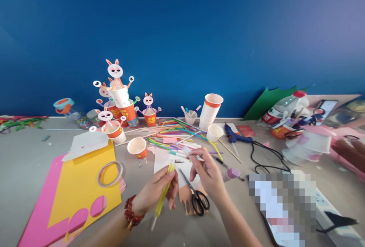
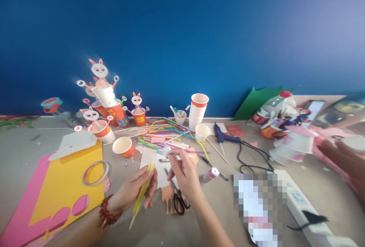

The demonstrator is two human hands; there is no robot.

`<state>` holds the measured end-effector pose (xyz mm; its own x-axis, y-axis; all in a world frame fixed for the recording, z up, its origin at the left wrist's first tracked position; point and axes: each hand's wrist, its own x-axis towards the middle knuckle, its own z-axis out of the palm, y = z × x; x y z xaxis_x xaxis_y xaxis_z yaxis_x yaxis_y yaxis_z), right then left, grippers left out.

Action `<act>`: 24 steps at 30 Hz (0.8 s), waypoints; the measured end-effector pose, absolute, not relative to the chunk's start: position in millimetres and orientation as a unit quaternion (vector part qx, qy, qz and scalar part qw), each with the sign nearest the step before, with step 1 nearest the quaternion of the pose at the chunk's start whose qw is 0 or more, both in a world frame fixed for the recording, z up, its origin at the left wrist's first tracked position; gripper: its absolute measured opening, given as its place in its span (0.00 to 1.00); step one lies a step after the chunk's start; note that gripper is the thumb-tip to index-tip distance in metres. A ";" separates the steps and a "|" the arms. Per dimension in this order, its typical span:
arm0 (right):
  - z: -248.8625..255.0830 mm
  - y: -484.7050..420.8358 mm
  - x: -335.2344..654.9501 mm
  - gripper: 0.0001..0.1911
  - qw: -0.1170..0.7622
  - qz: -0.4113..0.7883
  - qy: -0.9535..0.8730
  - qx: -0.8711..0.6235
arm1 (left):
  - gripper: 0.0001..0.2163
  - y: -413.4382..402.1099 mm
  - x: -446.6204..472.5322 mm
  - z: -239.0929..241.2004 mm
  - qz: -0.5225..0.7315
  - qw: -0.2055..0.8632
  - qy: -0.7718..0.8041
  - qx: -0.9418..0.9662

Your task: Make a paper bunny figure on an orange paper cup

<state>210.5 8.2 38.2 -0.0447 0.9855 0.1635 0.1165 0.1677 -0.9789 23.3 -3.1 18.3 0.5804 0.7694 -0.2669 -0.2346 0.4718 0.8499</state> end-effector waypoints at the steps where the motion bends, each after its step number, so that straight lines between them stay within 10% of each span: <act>1: 37.2 10.7 206.6 0.12 0.510 0.429 -0.575 -0.474 | 0.18 -4.3 24.7 18.6 0.308 0.796 0.329 0.405; 24: 33.5 -8.8 210.7 0.08 0.382 0.433 -0.669 -0.468 | 0.19 -6.3 27.6 17.1 0.295 0.783 0.368 0.406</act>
